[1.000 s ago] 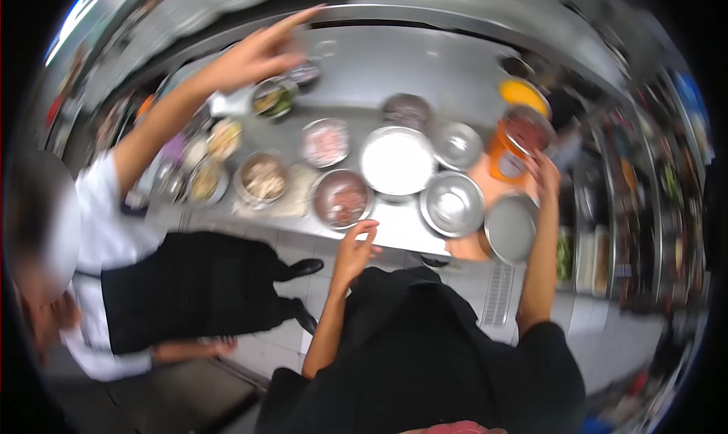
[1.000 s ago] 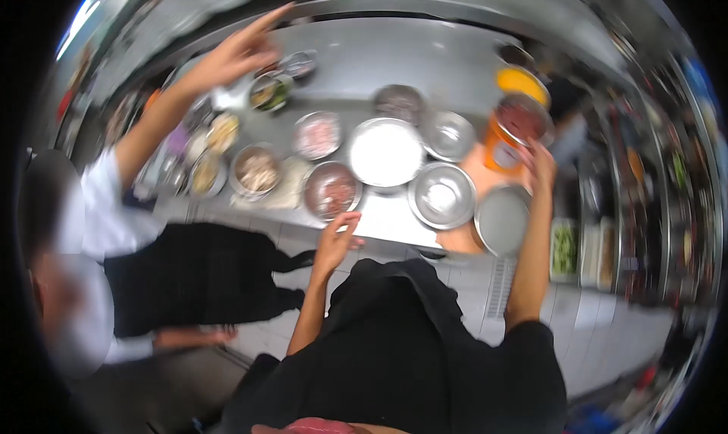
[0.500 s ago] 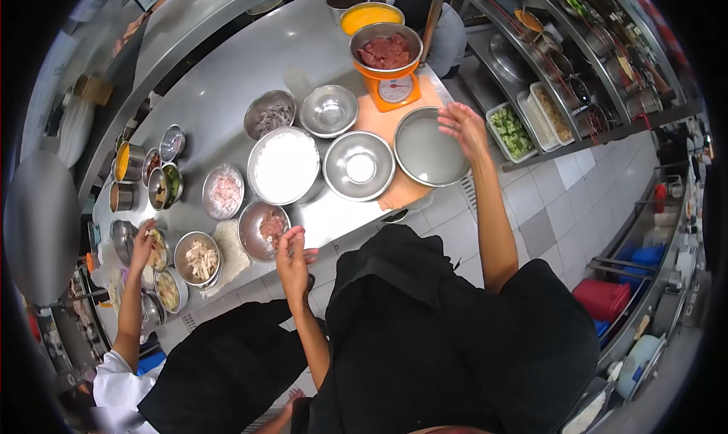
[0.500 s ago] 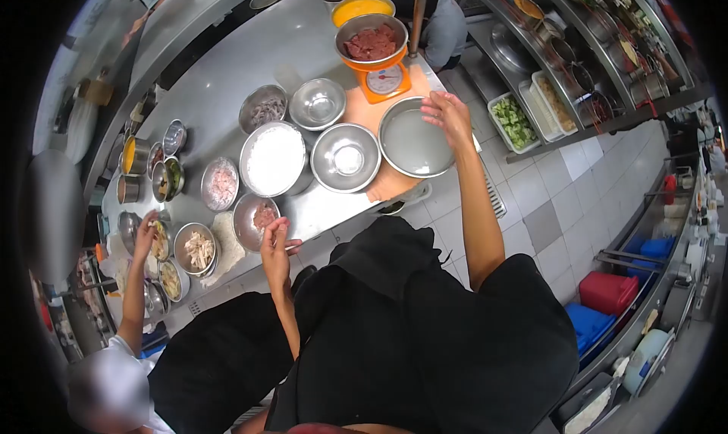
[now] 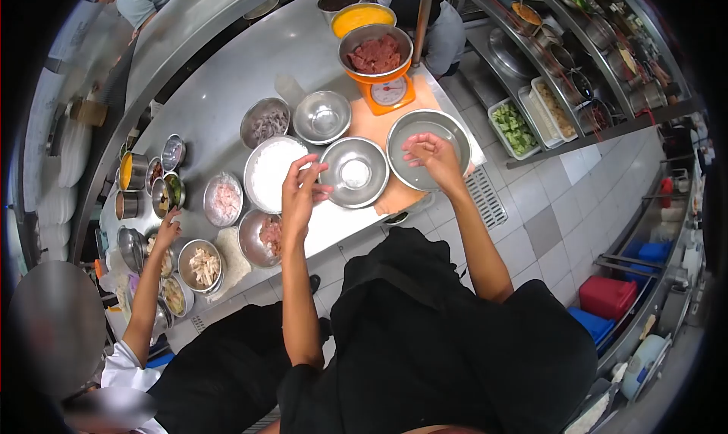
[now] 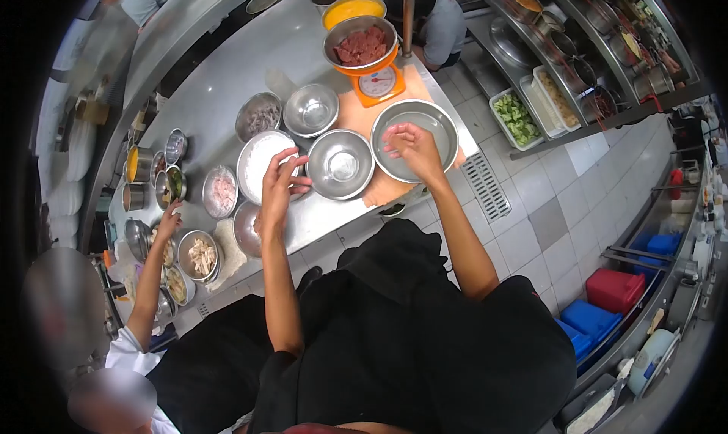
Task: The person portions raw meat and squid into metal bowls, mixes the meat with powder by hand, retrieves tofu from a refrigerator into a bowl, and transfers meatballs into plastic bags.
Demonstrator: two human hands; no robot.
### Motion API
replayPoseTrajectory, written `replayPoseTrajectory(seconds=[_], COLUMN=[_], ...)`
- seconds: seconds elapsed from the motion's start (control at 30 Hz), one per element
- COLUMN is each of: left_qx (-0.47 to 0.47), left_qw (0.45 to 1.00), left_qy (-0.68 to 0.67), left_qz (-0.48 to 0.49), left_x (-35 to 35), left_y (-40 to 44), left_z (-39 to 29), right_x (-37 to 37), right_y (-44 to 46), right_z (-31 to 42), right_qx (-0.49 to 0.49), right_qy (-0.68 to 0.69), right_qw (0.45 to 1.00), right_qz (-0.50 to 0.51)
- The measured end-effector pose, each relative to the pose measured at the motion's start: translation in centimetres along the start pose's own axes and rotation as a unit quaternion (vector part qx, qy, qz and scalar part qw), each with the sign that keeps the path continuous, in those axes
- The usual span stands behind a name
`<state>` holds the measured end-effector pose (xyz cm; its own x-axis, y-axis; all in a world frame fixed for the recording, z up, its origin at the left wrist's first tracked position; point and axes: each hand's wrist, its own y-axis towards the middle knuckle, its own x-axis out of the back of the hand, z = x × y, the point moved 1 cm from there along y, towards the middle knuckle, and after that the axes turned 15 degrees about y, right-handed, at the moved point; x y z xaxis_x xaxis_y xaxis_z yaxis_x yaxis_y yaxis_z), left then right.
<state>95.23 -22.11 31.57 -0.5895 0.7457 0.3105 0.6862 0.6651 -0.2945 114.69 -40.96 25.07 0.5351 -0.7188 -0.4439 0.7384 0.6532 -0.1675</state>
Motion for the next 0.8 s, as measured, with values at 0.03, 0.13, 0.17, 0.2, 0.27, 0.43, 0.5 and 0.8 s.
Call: replayPoseTrajectory(seconds=[0.03,0.13,0.17,0.2,0.27,0.43,0.5,0.8], left_qx=[-0.004,-0.017,-0.017,-0.015,-0.009,-0.031,0.011,-0.112], left_qw=[1.000,0.999,0.998,0.998,0.997,0.999,0.999,0.990], left_qy=[-0.004,-0.011,-0.012,-0.012,-0.015,0.028,-0.022,-0.079], left_qz=[0.020,0.045,0.052,0.058,0.069,0.033,0.046,-0.024], left_x=[-0.6,-2.4,-2.9,-3.4,-4.5,-8.5,-10.2,-6.7], left_y=[0.8,3.5,4.2,4.8,6.9,16.2,20.4,17.9], left_z=[-0.4,-0.9,-1.1,-1.3,-1.8,-4.6,-3.7,-5.4], right_x=[-0.1,-0.2,-0.3,-0.6,-1.4,-5.5,-8.3,-16.9], right_y=[-0.1,0.2,0.4,0.3,0.2,-1.9,-3.1,2.4], right_z=[0.0,0.3,0.5,0.9,1.4,-0.7,-2.8,-11.9], right_qx=[-0.005,0.004,0.006,0.014,0.023,-0.071,-0.098,0.233], right_qy=[-0.012,-0.035,-0.035,-0.051,-0.067,-0.222,-0.252,-0.251], right_qw=[1.000,0.999,0.998,0.997,0.994,0.932,0.904,0.829], right_qz=[0.018,0.039,0.044,0.063,0.089,0.277,0.330,0.443])
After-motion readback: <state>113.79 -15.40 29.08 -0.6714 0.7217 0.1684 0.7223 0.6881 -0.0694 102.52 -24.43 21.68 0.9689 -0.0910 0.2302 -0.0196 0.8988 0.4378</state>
